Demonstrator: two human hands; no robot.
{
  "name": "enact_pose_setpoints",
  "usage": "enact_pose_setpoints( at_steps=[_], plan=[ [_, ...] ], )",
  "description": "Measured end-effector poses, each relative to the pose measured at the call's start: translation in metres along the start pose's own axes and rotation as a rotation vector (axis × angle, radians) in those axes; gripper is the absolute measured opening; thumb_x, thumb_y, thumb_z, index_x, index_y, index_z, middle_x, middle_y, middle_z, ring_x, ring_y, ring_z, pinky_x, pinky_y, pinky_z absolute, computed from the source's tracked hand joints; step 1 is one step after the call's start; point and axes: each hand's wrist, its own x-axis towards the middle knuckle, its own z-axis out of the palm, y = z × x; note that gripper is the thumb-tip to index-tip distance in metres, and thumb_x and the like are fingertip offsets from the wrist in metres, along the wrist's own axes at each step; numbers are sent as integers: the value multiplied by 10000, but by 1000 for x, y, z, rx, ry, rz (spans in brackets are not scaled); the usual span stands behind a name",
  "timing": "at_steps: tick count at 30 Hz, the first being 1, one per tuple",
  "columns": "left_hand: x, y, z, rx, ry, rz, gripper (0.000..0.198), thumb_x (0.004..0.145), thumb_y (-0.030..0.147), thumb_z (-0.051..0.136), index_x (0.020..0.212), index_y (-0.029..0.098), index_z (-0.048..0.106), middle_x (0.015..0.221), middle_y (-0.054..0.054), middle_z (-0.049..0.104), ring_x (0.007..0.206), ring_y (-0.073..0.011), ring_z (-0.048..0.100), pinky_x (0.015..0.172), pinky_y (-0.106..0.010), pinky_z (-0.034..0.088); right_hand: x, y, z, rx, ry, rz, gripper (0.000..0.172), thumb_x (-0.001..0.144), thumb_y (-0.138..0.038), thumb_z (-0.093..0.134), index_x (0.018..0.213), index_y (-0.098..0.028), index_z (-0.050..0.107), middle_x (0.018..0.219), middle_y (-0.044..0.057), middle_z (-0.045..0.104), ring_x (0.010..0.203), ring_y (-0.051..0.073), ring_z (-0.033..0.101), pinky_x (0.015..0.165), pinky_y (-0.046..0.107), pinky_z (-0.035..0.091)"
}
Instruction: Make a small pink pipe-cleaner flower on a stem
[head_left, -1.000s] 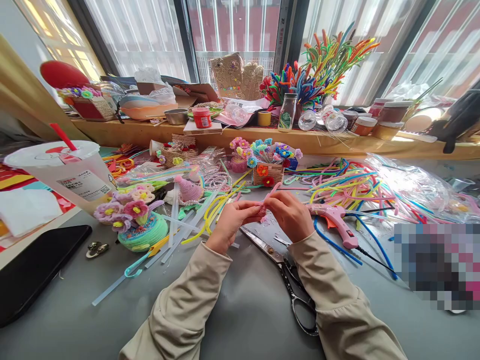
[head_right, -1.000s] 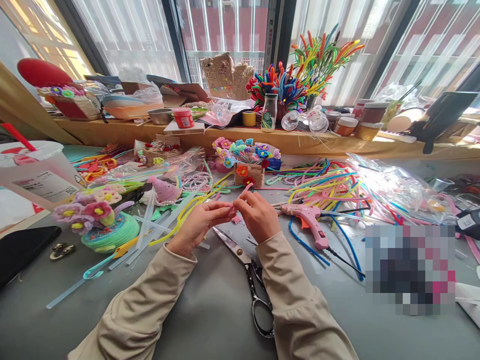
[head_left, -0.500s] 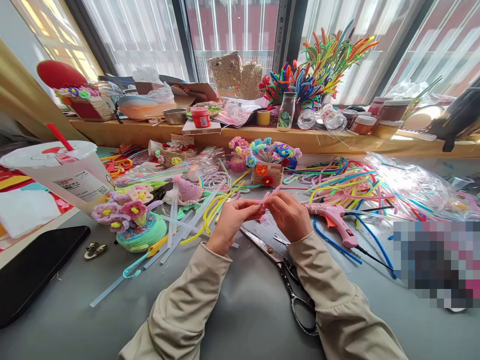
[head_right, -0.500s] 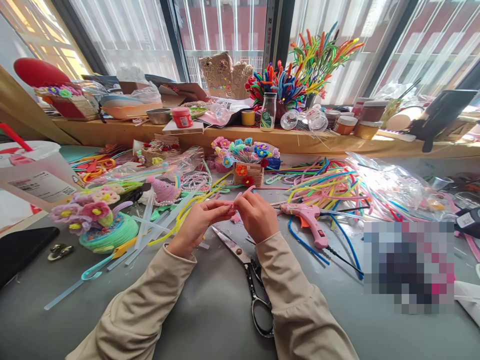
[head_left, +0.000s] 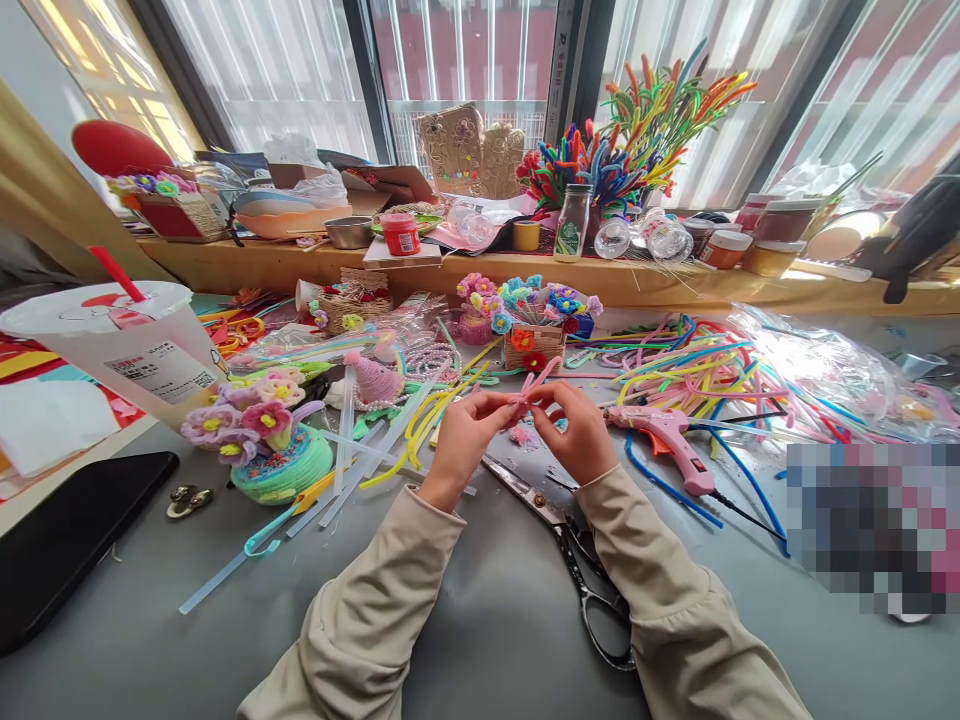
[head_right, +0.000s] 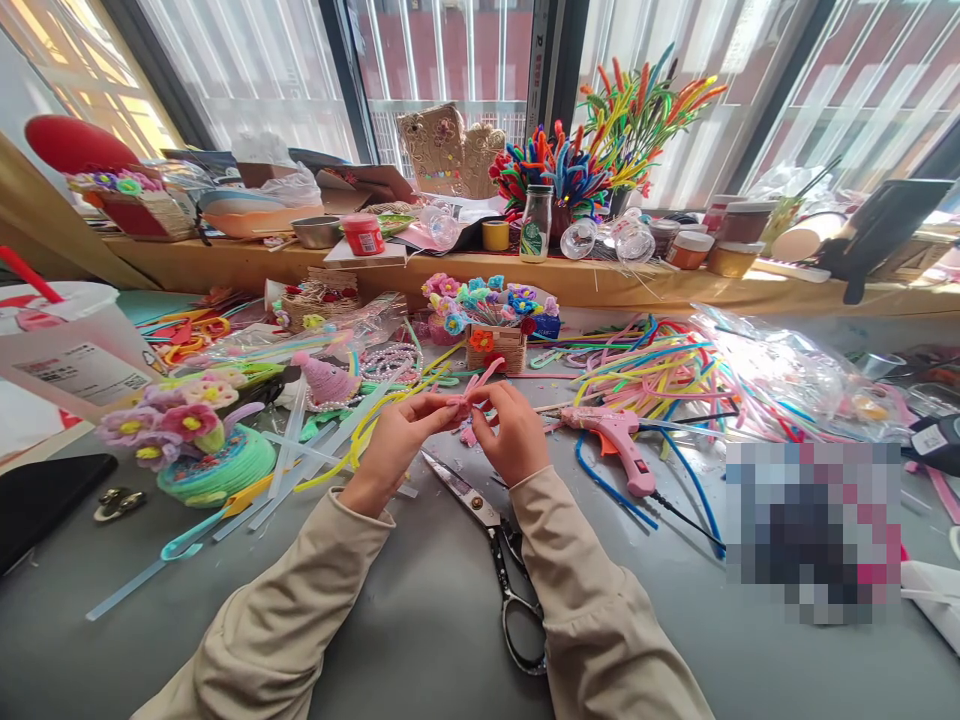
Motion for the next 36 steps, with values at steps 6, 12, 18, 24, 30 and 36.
enact_pose_setpoints(
  at_steps=[6,12,18,24,30,36],
  plan=[
    [1,0,-1,-20,-40,-22,227,583,269,633,751,116,630,750,-53,639,712,-153,581,724,-290,458,2,-4,0,142,19,141,146,719,-299,478,741,-170,543,753,38,550,668,127,517,515,218,432],
    [-1,1,-2,-206,-177,-196,269,634,267,598,859,121,603,854,-77,624,789,-155,574,762,-290,438,3,0,2,178,72,227,178,713,-327,494,681,-156,533,691,34,551,623,121,501,501,214,403],
    [-1,2,1,-189,-145,-197,256,647,284,585,841,117,588,806,-68,619,749,-150,580,713,-286,451,3,-1,3,239,55,276,188,704,-329,499,665,-148,532,661,25,544,610,115,491,514,208,397],
    [-1,2,3,-110,-115,-88,214,588,232,637,761,121,577,697,-7,591,636,-103,558,598,-225,449,3,2,5,347,31,329,218,694,-357,502,683,-145,547,653,22,550,606,113,482,505,210,391],
    [-1,3,4,-73,-101,-98,203,582,221,638,735,112,562,660,3,577,576,-86,544,567,-218,441,3,4,6,419,20,361,219,695,-360,499,667,-148,542,636,7,534,574,96,456,498,206,377],
    [-1,3,3,-137,-75,-119,203,590,226,632,760,124,590,742,-12,594,641,-93,552,611,-226,457,3,5,7,425,26,370,228,687,-370,507,670,-144,537,618,2,520,555,91,441,487,209,369]
  ],
)
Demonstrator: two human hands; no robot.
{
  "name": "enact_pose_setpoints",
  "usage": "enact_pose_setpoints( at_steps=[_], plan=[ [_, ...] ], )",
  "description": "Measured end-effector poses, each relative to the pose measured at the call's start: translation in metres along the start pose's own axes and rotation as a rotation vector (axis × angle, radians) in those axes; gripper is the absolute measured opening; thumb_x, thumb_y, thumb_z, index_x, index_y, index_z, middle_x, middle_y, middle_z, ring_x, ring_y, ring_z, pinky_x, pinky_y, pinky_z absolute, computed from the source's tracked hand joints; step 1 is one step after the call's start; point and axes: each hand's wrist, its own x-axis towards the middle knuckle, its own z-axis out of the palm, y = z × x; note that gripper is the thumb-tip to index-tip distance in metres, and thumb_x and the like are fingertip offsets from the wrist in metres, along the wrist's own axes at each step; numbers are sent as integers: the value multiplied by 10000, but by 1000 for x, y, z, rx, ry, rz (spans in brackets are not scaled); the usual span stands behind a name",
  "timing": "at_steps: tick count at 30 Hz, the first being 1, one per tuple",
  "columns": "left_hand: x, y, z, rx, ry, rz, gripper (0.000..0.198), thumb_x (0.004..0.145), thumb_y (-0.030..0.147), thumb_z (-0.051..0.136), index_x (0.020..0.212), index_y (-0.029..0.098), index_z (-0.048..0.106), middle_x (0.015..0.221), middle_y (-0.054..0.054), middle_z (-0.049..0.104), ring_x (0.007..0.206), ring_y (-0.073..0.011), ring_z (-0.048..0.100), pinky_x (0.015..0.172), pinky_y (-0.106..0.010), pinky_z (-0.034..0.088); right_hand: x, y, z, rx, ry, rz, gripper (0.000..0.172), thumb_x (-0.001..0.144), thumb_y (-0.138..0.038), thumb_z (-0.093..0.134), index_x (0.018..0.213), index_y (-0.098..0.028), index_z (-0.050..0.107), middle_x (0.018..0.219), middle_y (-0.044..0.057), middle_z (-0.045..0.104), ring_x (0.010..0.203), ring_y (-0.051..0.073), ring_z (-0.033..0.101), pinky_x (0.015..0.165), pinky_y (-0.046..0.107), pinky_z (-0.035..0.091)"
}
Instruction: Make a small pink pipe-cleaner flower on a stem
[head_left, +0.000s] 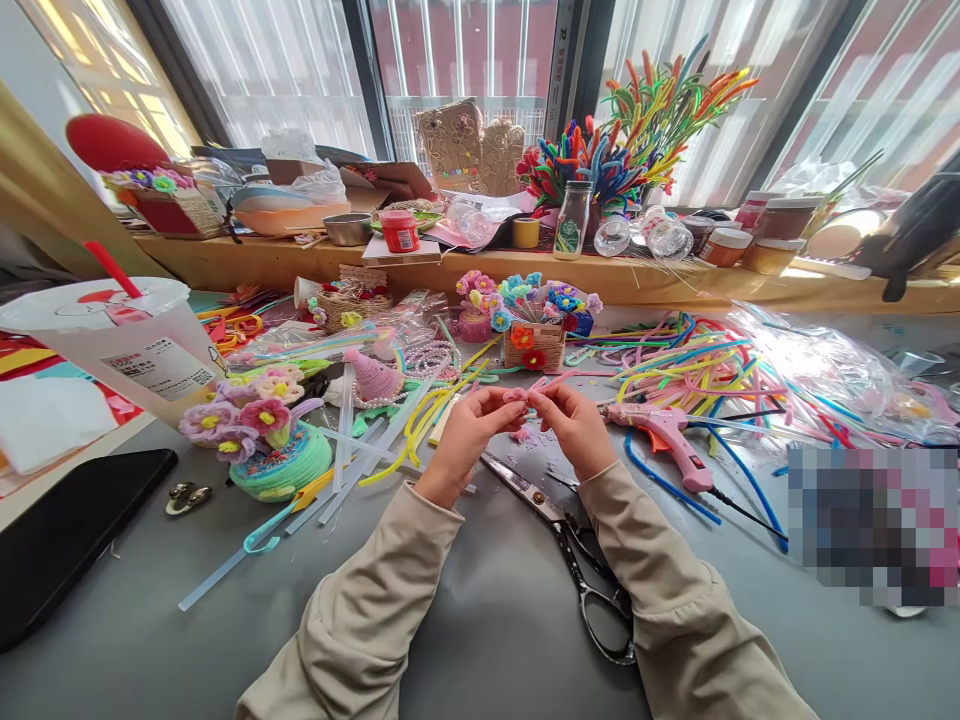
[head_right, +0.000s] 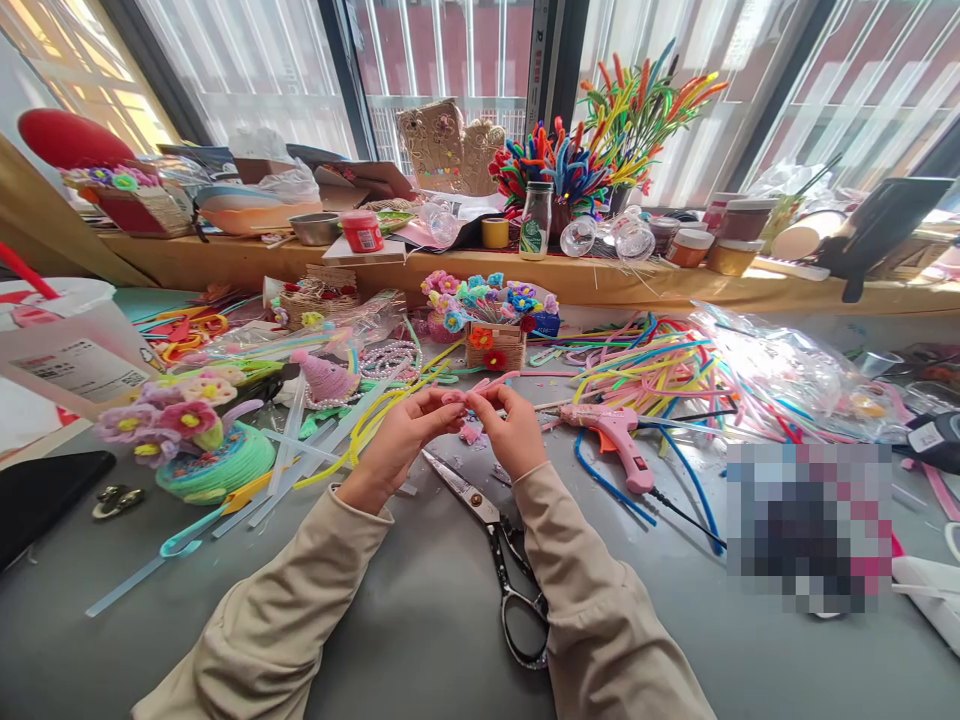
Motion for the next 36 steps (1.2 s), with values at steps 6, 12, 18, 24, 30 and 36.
enact_pose_setpoints(
  at_steps=[6,12,18,24,30,36],
  plan=[
    [0,1,-3,-51,-28,-33,209,590,223,635,779,133,630,763,-26,606,612,-77,542,593,-206,458,0,-2,0,56,12,43,238,679,-377,516,666,-139,533,601,-5,507,512,78,414,466,205,361],
    [0,2,-4,-91,-22,-72,199,589,220,637,769,136,641,696,-22,608,606,-79,547,582,-195,455,-1,-5,1,146,-14,92,230,665,-372,532,659,-142,525,594,-13,495,502,71,403,458,199,358],
    [0,3,-3,-83,17,-89,208,576,222,645,765,135,644,704,-24,617,603,-82,552,581,-199,455,-2,-6,1,128,-26,8,201,683,-353,522,652,-154,522,573,-26,466,516,74,393,481,201,349],
    [-1,3,-3,-56,55,-76,211,570,235,645,748,123,641,710,-35,630,607,-93,559,588,-213,454,-2,-7,0,25,-32,-41,189,673,-342,542,685,-153,550,628,1,527,564,93,440,514,212,358],
    [-2,4,-3,-50,73,-53,238,572,246,641,771,116,629,736,-46,631,631,-104,565,610,-228,455,-6,-9,2,-163,28,-119,211,712,-354,500,712,-152,563,679,29,568,555,105,462,522,225,372],
    [0,0,-3,23,126,-8,220,554,250,649,723,111,625,675,-39,628,613,-110,561,621,-253,453,-8,-8,2,-531,98,-377,167,778,-276,424,727,-170,542,708,38,551,598,119,467,569,234,375]
  ],
)
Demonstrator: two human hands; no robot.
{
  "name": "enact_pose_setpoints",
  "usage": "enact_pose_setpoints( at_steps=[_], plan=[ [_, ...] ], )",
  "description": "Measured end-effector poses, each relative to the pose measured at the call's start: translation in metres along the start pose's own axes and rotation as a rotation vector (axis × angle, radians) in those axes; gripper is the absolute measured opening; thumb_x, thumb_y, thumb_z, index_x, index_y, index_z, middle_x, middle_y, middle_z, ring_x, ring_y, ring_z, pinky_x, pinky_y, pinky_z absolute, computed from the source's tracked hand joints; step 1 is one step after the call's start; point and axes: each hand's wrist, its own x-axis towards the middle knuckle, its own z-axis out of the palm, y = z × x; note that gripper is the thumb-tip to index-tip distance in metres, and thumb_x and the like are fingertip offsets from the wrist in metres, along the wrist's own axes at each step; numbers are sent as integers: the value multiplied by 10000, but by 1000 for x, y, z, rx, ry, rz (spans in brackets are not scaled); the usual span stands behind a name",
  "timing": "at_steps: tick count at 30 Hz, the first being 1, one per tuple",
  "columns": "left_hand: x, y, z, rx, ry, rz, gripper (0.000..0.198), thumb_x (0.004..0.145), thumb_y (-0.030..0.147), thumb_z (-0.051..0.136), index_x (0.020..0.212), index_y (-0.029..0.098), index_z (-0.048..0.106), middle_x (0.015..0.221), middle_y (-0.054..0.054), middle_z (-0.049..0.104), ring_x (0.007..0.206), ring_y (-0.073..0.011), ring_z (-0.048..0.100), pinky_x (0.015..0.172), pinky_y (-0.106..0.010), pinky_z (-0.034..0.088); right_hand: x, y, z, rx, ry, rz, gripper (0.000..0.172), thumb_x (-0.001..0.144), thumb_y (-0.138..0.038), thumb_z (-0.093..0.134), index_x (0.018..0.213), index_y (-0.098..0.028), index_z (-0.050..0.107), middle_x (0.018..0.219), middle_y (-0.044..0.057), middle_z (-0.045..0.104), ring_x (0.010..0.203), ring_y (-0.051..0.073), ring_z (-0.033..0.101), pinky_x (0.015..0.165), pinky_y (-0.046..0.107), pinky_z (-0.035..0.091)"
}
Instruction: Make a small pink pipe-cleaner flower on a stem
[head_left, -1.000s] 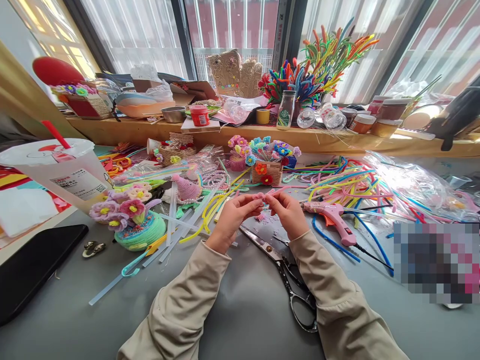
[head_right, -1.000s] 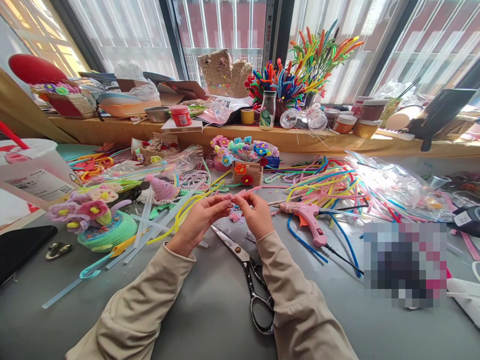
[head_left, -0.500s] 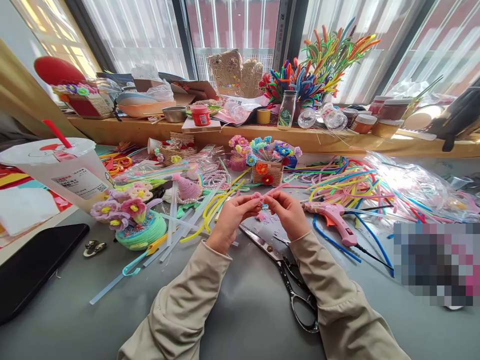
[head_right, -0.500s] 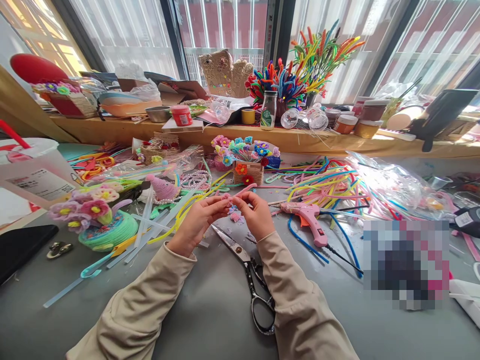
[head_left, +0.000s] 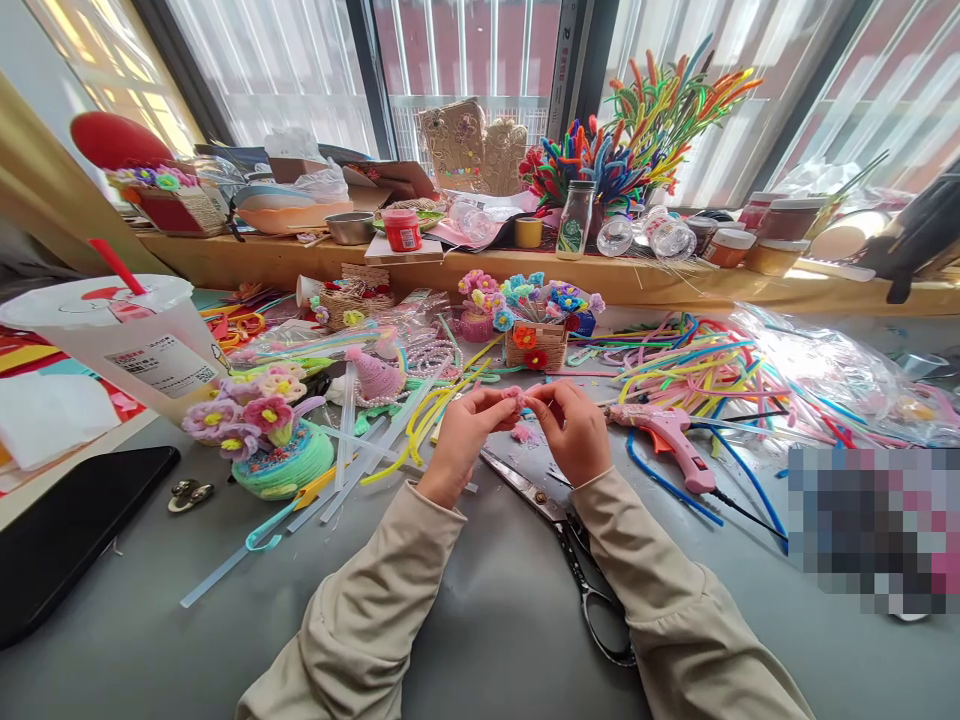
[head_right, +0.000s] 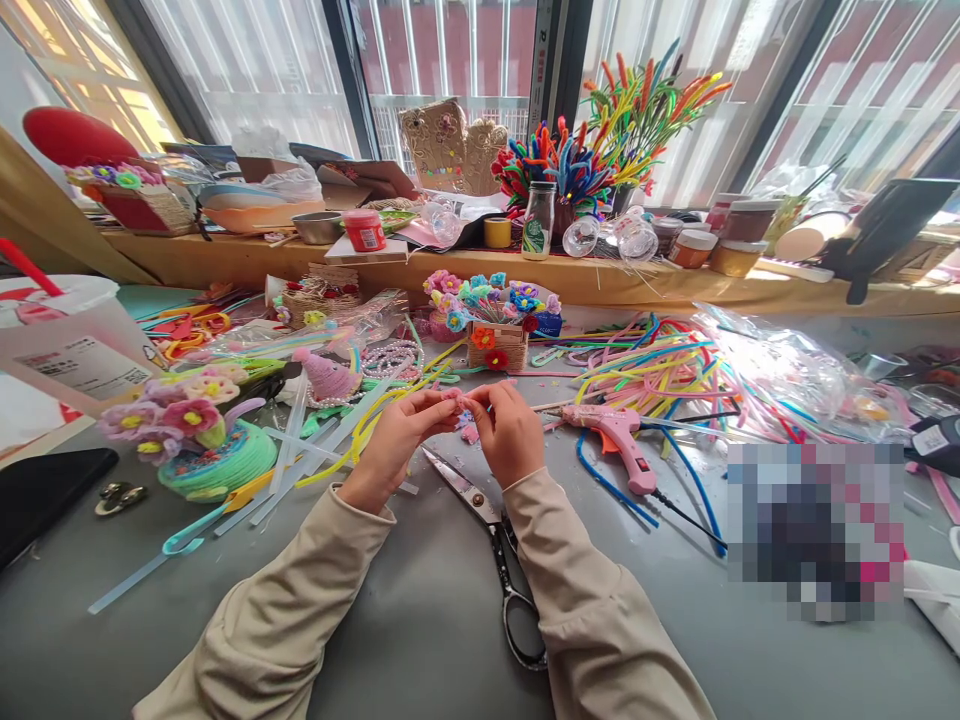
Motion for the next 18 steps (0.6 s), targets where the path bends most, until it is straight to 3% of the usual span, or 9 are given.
enact_pose_setpoints(
  at_steps=[7,18],
  plan=[
    [0,0,-1,54,-33,17,216,573,249,635,743,115,629,680,-32,622,605,-102,552,612,-244,458,1,-1,-3,-179,-20,-118,170,799,-245,391,709,-169,513,697,44,533,636,131,484,582,220,369],
    [-4,5,-1,23,-78,-19,243,590,246,625,786,103,637,704,-55,633,607,-112,563,610,-249,469,1,0,-5,-217,-20,-164,190,813,-253,366,716,-175,510,706,44,534,640,121,487,581,207,365]
  ],
)
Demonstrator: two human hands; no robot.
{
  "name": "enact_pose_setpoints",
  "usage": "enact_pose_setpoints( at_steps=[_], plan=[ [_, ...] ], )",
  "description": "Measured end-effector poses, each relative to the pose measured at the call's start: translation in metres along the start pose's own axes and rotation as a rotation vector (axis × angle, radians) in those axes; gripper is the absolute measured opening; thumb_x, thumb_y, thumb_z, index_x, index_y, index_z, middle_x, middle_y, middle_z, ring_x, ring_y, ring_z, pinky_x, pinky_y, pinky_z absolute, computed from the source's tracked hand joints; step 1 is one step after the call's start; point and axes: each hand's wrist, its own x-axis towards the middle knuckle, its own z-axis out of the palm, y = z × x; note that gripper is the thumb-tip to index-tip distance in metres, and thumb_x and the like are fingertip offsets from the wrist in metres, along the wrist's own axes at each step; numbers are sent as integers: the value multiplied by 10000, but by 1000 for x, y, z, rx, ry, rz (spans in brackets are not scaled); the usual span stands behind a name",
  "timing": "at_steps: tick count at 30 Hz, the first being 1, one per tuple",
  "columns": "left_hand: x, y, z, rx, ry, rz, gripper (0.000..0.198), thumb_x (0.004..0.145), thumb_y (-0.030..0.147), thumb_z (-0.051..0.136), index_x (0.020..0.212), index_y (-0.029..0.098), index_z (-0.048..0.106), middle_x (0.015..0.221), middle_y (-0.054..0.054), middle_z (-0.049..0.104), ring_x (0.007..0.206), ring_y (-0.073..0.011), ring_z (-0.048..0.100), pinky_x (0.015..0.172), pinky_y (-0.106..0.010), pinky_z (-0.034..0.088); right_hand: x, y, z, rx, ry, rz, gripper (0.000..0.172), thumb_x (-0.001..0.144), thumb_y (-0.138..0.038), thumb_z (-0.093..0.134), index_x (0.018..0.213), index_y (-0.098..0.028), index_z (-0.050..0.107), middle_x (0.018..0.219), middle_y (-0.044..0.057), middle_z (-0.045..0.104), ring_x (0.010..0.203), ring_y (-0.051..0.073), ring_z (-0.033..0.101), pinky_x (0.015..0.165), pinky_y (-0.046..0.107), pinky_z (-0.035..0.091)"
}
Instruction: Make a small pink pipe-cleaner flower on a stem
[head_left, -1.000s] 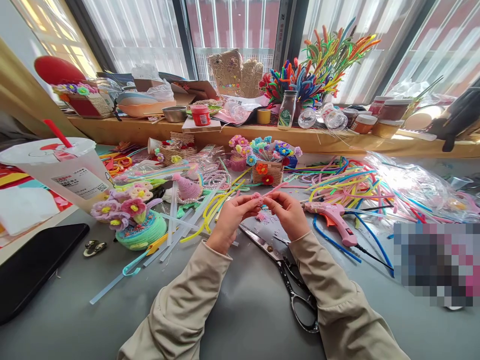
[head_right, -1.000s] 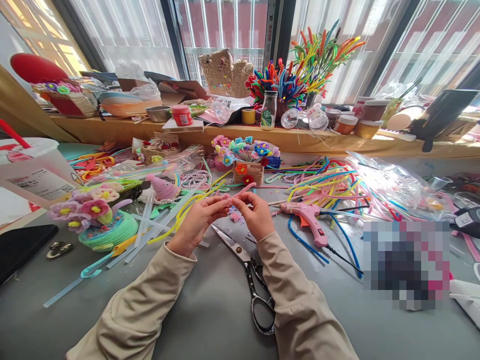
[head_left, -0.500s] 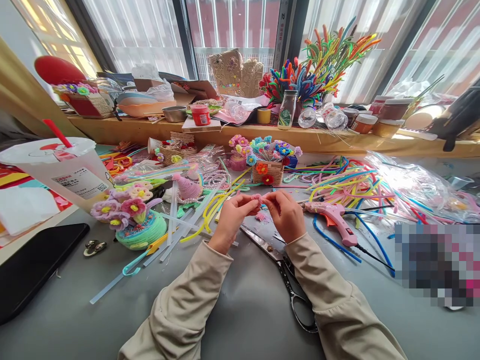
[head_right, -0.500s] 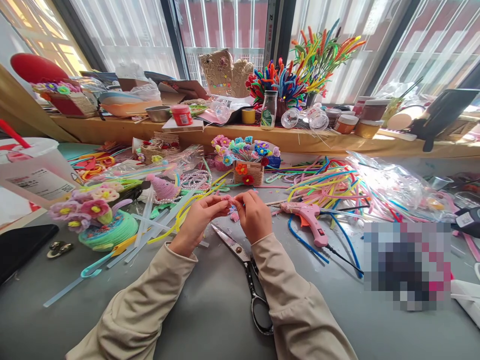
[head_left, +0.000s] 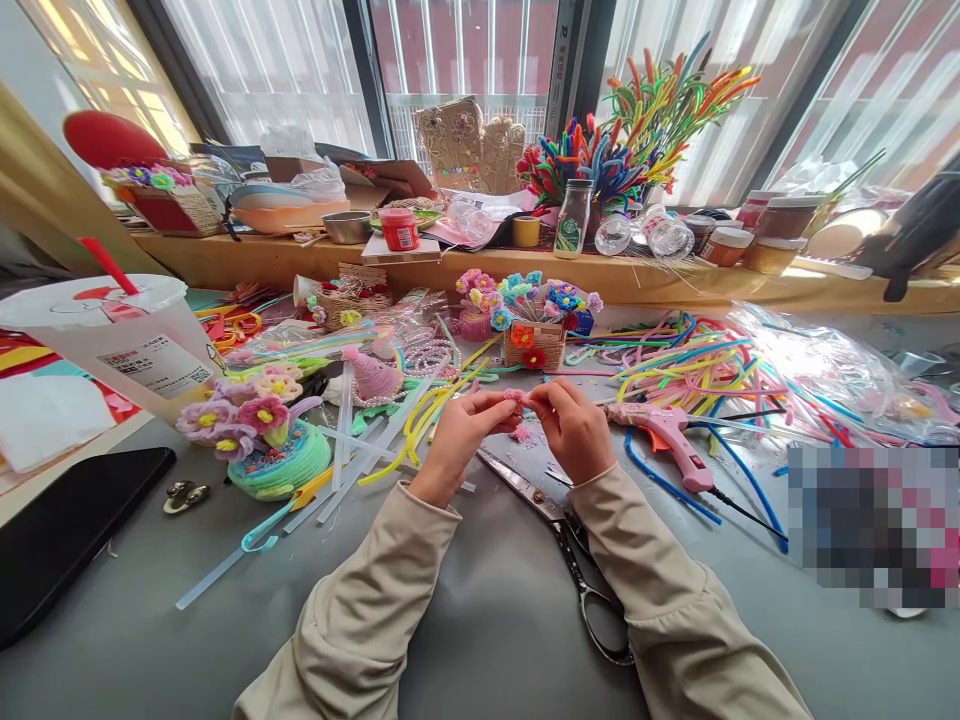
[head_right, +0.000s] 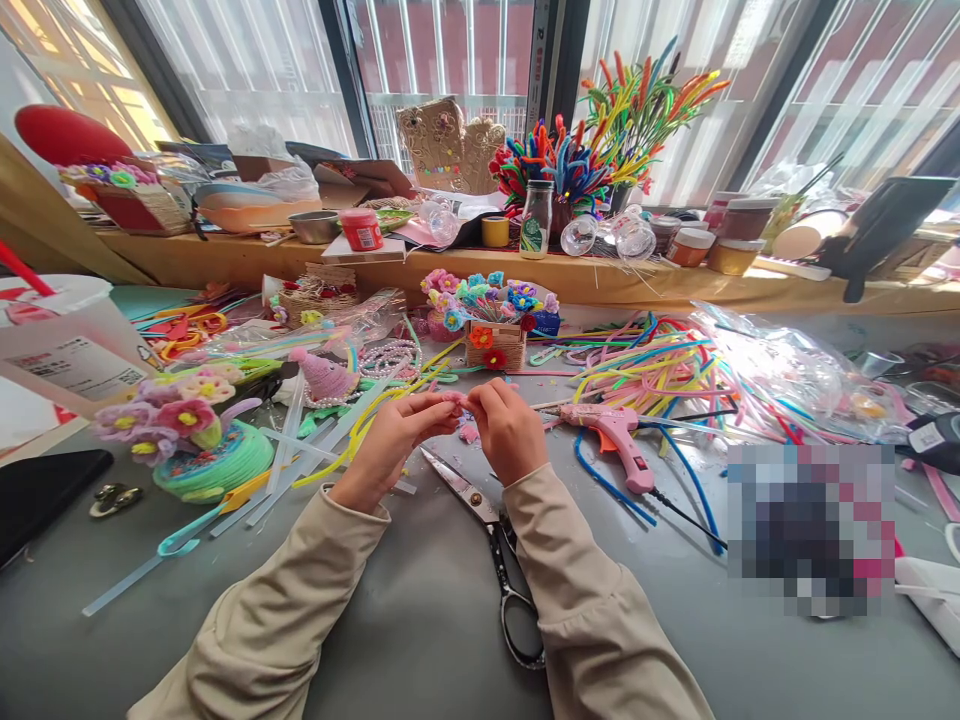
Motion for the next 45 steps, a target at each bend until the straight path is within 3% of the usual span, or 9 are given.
enact_pose_setpoints(
  at_steps=[16,23,29,36,45],
  plan=[
    [0,1,1,38,-12,-3,231,565,278,644,715,104,619,660,-33,613,565,-105,559,610,-254,455,0,-1,1,-5,-41,-24,206,814,-224,348,711,-174,519,711,50,534,655,129,484,604,222,375],
    [4,-2,0,-17,52,42,254,559,297,647,732,114,621,670,-29,618,596,-100,558,630,-248,452,0,-4,2,302,-10,122,150,781,-270,418,753,-183,537,736,35,557,643,119,504,566,223,413],
    [5,-2,-1,-52,67,23,279,551,288,654,759,104,625,682,-41,628,600,-110,566,631,-255,459,-1,-5,4,396,-11,225,161,757,-288,456,733,-172,565,703,33,588,608,118,518,507,215,401],
    [5,-5,0,-1,50,52,257,568,286,643,747,103,621,657,-37,620,576,-111,567,593,-249,470,0,-5,4,443,-18,286,161,748,-276,459,727,-159,568,716,46,590,620,126,517,573,240,415],
    [4,-3,2,203,102,208,209,577,304,627,665,115,621,588,-12,592,531,-101,543,550,-225,450,0,-4,8,666,-128,501,243,729,-360,460,731,-135,550,614,21,545,496,102,486,454,228,423]
  ],
)
